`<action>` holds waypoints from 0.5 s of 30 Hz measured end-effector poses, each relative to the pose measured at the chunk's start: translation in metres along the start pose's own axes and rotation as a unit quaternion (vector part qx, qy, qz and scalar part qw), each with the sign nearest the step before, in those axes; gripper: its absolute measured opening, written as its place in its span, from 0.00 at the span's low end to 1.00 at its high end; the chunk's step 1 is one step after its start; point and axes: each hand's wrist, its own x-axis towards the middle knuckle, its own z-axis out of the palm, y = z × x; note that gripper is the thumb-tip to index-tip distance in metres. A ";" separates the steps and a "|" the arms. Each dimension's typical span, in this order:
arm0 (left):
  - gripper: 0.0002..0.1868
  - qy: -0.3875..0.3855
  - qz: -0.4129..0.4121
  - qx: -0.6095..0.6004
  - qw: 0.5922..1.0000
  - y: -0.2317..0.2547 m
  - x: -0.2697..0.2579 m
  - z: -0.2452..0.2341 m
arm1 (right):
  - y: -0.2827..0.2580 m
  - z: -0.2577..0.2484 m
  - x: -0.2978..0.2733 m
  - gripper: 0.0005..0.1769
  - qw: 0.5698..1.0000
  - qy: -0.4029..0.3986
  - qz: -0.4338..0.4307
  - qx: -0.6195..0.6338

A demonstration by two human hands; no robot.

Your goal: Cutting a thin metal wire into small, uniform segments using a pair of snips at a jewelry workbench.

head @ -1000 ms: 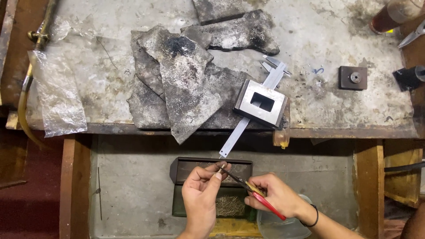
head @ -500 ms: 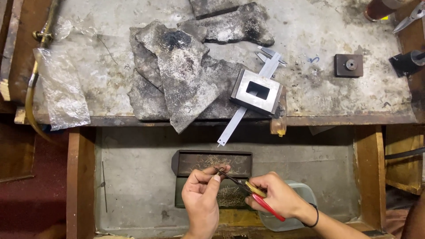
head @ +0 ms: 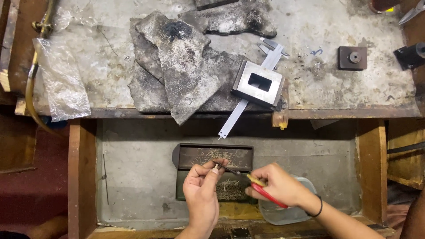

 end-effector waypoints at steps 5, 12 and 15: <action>0.12 0.025 -0.088 0.020 0.996 0.000 0.004 -0.013 | -0.019 -0.025 0.014 0.31 0.985 -0.086 0.138 -0.057; 0.05 -0.037 -0.078 0.200 0.976 0.022 0.008 -0.033 | -0.051 -0.049 0.007 0.24 0.935 -0.049 0.199 -0.290; 0.03 -0.107 -0.035 0.364 0.925 0.047 0.009 -0.027 | -0.026 -0.065 -0.012 0.24 0.917 0.010 0.138 -0.374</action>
